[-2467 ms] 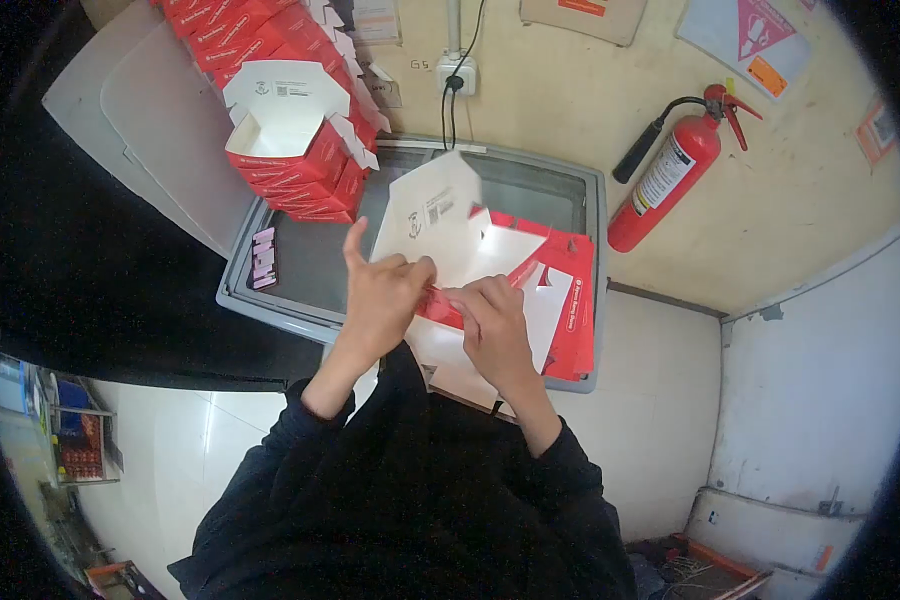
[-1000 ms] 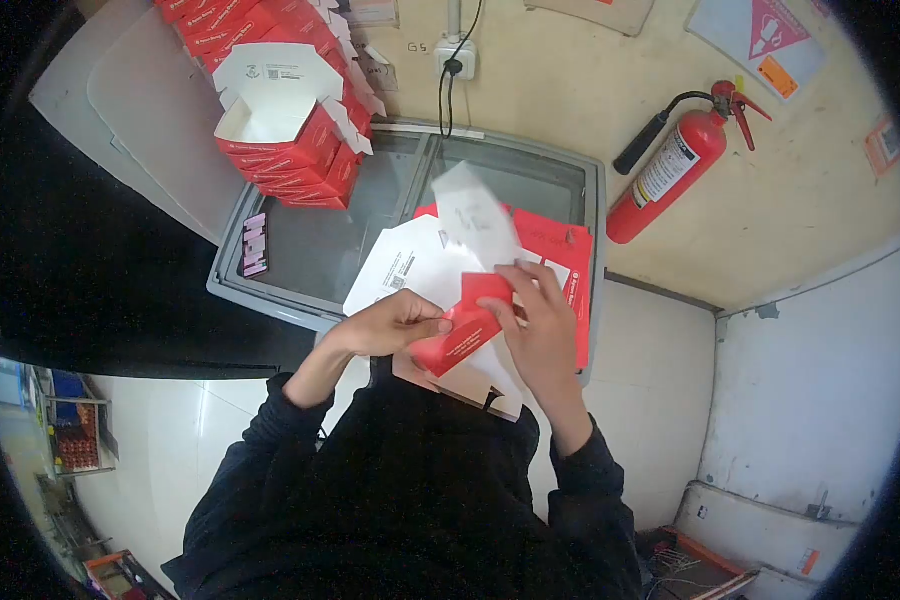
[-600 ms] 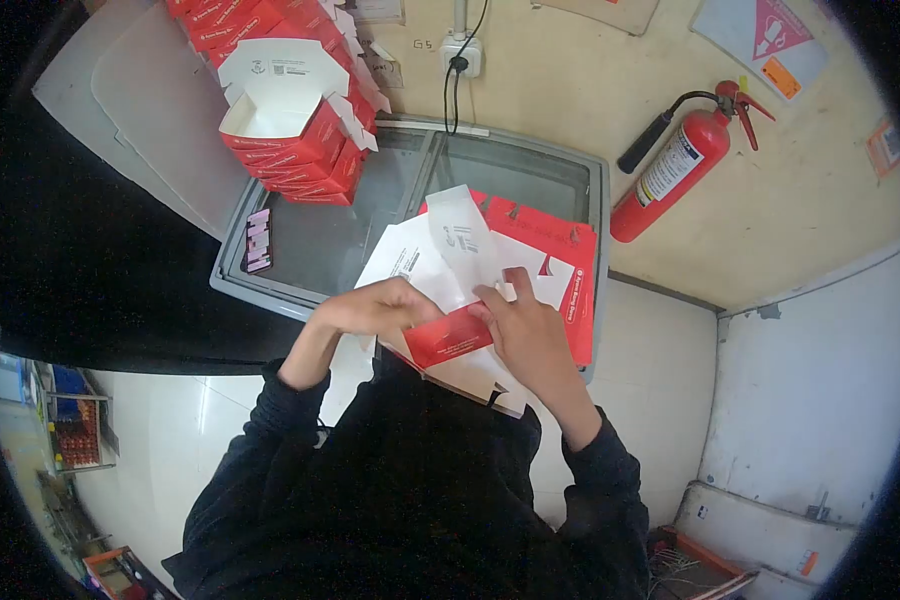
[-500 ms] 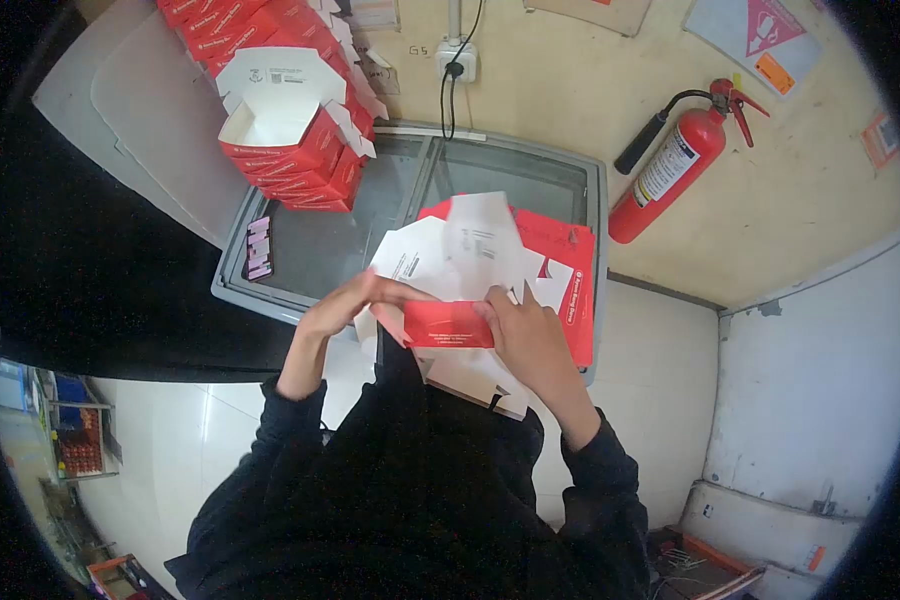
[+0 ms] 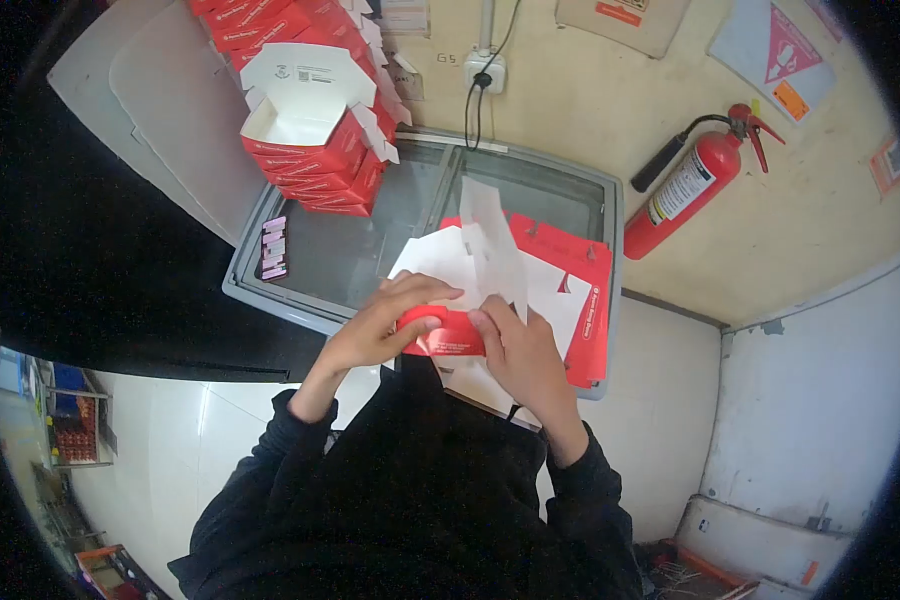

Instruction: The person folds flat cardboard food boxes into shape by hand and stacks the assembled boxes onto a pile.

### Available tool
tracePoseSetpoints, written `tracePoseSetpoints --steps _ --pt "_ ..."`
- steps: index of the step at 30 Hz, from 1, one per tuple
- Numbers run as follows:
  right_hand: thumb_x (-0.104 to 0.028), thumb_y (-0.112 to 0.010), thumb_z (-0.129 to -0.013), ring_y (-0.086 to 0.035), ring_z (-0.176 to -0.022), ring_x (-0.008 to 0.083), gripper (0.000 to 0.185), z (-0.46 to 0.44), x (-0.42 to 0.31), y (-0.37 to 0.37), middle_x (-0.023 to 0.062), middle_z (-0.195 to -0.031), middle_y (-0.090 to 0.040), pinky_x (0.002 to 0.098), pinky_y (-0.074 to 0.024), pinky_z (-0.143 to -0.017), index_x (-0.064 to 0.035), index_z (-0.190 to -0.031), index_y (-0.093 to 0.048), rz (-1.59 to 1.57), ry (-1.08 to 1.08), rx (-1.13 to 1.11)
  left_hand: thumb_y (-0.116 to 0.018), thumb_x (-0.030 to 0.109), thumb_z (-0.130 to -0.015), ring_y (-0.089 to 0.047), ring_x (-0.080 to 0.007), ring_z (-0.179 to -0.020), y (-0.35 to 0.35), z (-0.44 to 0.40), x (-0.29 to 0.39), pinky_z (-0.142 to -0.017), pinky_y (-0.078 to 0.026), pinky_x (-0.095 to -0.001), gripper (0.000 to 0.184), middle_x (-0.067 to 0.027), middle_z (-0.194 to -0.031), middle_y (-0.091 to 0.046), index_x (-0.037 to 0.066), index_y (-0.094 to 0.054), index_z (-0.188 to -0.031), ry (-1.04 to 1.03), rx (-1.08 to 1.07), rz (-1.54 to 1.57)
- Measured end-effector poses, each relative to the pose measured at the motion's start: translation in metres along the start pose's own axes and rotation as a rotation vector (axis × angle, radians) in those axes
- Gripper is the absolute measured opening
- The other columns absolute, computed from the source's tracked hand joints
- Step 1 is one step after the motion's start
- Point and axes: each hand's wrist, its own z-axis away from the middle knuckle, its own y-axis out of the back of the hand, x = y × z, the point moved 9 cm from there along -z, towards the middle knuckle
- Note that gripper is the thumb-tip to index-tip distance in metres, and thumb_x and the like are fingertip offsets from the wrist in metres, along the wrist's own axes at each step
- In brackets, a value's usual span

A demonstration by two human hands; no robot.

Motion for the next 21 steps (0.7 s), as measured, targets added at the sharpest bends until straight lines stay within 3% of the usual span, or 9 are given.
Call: tracePoseSetpoints --steps 1,6,7,10,13,16,17,20,21 --pt "-0.019 -0.057 -0.097 -0.062 -0.081 0.0432 0.014 -0.001 -0.004 0.001 0.0193 -0.085 -0.064 0.0486 -0.0496 -0.070 -0.0053 -0.094 -0.059 -0.002 -0.009 0.014 -0.060 0.018 -0.095 -0.051 -0.0290 -0.121 -0.003 0.001 -0.005 -0.107 -0.030 -0.0404 0.047 -0.0104 -0.128 -0.059 0.009 -0.051 -0.141 -0.019 -0.057 0.020" --pt "-0.016 -0.059 -0.096 -0.064 -0.073 0.0365 0.009 -0.020 -0.026 0.003 0.0142 -0.079 -0.064 0.0418 -0.0506 -0.064 -0.0079 -0.094 -0.062 -0.028 -0.064 0.064 -0.057 0.013 -0.095 -0.049 -0.0299 -0.113 0.022 0.001 0.007 -0.099 -0.032 -0.0409 0.060 -0.0111 -0.119 -0.058 0.010 -0.035 -0.150 -0.084 -0.065 -0.094" --pt "-0.015 -0.058 -0.096 -0.066 -0.069 0.0319 0.009 -0.024 -0.036 0.002 0.0111 -0.079 -0.065 0.0386 -0.0508 -0.060 -0.0078 -0.092 -0.062 0.044 0.038 0.140 -0.057 0.013 -0.094 -0.049 -0.0294 -0.112 0.027 0.000 0.006 -0.097 -0.032 -0.0407 0.061 -0.0109 -0.120 -0.058 0.009 -0.035 -0.151 -0.087 -0.060 -0.127" --pt "-0.015 -0.055 -0.099 -0.067 -0.080 0.0336 0.012 -0.040 -0.056 -0.008 0.0149 -0.092 -0.067 0.0399 -0.0518 -0.068 -0.0075 -0.103 -0.063 0.063 0.130 0.160 -0.061 0.010 -0.089 -0.055 -0.0215 -0.090 0.055 -0.005 0.021 -0.079 -0.035 -0.0378 0.051 -0.0053 -0.105 -0.065 0.007 -0.050 -0.140 -0.194 0.110 -0.287" --pt "-0.018 -0.052 -0.101 -0.059 -0.116 0.0384 0.026 -0.080 -0.061 -0.010 0.0224 -0.128 -0.056 0.0444 -0.0494 -0.091 -0.0090 -0.124 -0.058 -0.095 0.179 0.180 -0.065 0.008 -0.082 -0.054 -0.0150 -0.064 0.100 -0.006 0.047 -0.064 -0.032 -0.0347 0.035 0.0023 -0.085 -0.070 0.010 -0.070 -0.117 -0.347 0.446 -0.508" --pt "-0.021 -0.049 -0.102 -0.028 -0.143 0.0450 0.040 -0.100 -0.100 0.003 0.0249 -0.153 -0.028 0.0515 -0.0346 -0.110 -0.0140 -0.142 -0.046 0.050 0.496 0.424 -0.065 0.009 -0.080 -0.053 -0.0164 -0.060 0.138 -0.025 0.026 -0.062 -0.034 -0.0354 0.037 0.0013 -0.087 -0.070 0.011 -0.070 -0.117 -0.356 0.705 -0.645" --pt "-0.023 -0.050 -0.102 -0.012 -0.149 0.0447 0.043 -0.104 -0.095 -0.001 0.0209 -0.160 -0.015 0.0568 -0.0263 -0.115 -0.0150 -0.144 -0.044 -0.068 0.453 0.349 -0.065 0.011 -0.080 -0.053 -0.0169 -0.059 0.152 -0.036 0.008 -0.062 -0.034 -0.0356 0.037 0.0004 -0.086 -0.070 0.011 -0.070 -0.117 -0.306 0.788 -0.707" --pt "-0.022 -0.051 -0.102 -0.017 -0.148 0.0443 0.043 -0.098 -0.089 -0.012 0.0218 -0.158 -0.020 0.0552 -0.0295 -0.114 -0.0144 -0.143 -0.044 0.002 0.407 0.301 -0.064 0.015 -0.084 -0.054 -0.0192 -0.057 0.200 -0.070 -0.033 -0.061 -0.034 -0.0365 0.033 -0.0006 -0.080 -0.068 0.011 -0.070 -0.117 -0.250 1.075 -0.883" --pt "-0.021 -0.051 -0.101 -0.017 -0.147 0.0441 0.042 -0.094 -0.082 -0.015 0.0216 -0.157 -0.021 0.0551 -0.0296 -0.114 -0.0142 -0.142 -0.044 0.010 0.384 0.297 -0.064 0.018 -0.085 -0.058 -0.0209 -0.067 0.218 -0.088 -0.059 -0.065 -0.036 -0.0378 0.036 -0.0042 -0.087 -0.069 0.011 -0.067 -0.121 -0.120 1.043 -0.820"
